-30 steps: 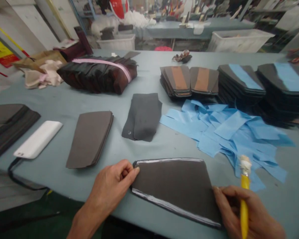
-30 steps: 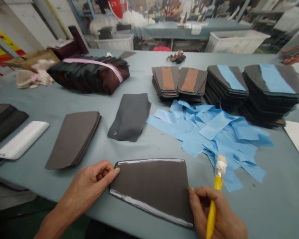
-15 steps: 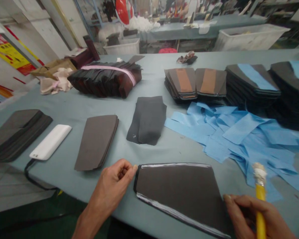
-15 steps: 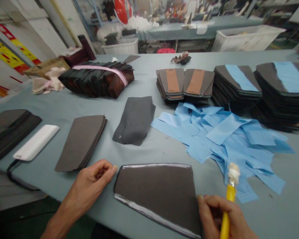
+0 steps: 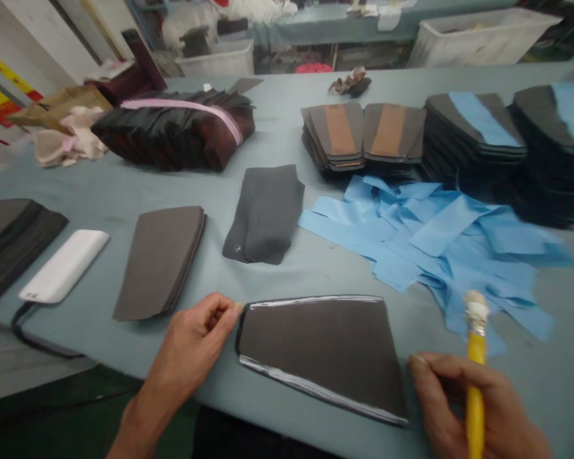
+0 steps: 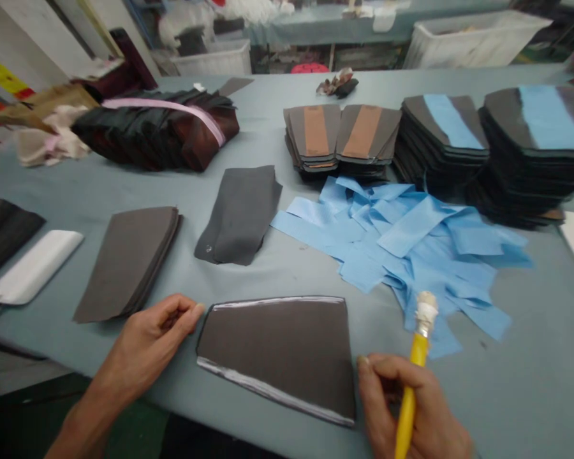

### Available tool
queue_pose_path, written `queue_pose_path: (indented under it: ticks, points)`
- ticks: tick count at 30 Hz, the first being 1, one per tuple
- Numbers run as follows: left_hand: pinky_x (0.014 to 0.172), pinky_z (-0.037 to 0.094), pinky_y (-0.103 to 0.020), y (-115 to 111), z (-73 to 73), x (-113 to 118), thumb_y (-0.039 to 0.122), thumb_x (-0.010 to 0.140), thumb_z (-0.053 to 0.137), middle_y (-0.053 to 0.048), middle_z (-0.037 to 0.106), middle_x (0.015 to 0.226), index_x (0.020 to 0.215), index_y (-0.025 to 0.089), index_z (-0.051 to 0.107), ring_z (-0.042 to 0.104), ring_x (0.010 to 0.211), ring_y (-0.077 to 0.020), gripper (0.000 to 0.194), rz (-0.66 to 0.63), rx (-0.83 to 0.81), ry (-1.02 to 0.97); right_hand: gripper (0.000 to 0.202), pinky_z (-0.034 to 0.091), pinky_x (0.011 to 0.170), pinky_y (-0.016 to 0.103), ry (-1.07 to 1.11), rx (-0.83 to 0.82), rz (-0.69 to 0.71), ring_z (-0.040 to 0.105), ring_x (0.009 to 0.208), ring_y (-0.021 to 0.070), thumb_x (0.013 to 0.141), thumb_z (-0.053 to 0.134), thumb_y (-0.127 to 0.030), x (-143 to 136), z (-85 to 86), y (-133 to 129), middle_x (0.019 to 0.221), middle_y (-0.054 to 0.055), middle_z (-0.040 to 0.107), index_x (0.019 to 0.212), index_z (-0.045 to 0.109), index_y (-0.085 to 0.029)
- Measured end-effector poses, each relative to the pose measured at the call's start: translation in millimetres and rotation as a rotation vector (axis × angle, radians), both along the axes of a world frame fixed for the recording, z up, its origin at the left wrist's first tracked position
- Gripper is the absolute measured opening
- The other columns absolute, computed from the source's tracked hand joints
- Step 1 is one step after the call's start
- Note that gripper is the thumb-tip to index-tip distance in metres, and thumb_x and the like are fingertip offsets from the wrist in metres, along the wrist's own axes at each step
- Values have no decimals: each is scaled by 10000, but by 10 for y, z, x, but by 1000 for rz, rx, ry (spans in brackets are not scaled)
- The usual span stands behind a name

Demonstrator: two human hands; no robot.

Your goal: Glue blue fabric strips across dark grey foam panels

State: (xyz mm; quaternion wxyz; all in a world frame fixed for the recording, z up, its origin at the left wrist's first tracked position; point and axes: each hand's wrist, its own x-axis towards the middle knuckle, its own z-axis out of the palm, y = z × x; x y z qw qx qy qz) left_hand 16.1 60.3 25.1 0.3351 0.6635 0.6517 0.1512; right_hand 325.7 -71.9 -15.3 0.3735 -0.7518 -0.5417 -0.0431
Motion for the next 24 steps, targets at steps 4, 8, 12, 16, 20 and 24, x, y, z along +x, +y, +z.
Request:
queue_pose_path:
  ticks: [4, 8, 12, 16, 20, 24]
  points:
    - [642, 473, -270, 23, -57, -62, 730, 826, 560, 18, 736, 744, 800, 260, 724, 695, 708, -211, 498, 65, -1, 92, 249, 576, 570, 174, 32, 111, 58, 724, 554, 115, 1084, 651, -436, -32, 85, 40, 757, -20, 751, 924, 618, -248]
    - [641, 472, -256, 76, -139, -127, 696, 819, 560, 63, 767, 751, 854, 312, 764, 717, 698, -196, 437, 71, -1, 143, 194, 589, 575, 158, 26, 93, 43, 739, 576, 114, 1082, 647, -374, -43, 91, 45, 779, -17, 754, 942, 602, -247]
    - [588, 466, -253, 108, -161, -161, 724, 813, 547, 76, 740, 679, 836, 336, 762, 685, 617, -185, 444, 51, 20, 171, 179, 590, 583, 148, 61, 108, 52, 736, 574, 107, 1071, 656, -339, -47, 96, 53, 785, -19, 754, 931, 594, -246]
    - [578, 481, -262, 100, -123, -122, 760, 798, 514, 61, 729, 658, 800, 327, 759, 684, 591, -192, 497, 59, 26, 172, 149, 598, 600, 151, 71, 129, 67, 748, 590, 111, 1056, 675, -301, -39, 79, 43, 798, -10, 763, 942, 600, -239]
    - [583, 484, -269, 83, -77, -54, 779, 785, 507, 42, 741, 680, 777, 315, 761, 716, 635, -209, 529, 64, 29, 142, 153, 623, 651, 174, 56, 161, 128, 795, 674, 135, 1030, 692, -218, -42, 65, 36, 797, -8, 781, 943, 570, -249]
    - [604, 491, -279, 88, -59, -25, 734, 831, 525, 28, 740, 696, 774, 301, 750, 710, 658, -222, 491, 55, 28, 125, 187, 661, 727, 215, 27, 186, 272, 828, 744, 153, 993, 685, -124, -49, 121, 52, 850, 2, 826, 937, 566, -257]
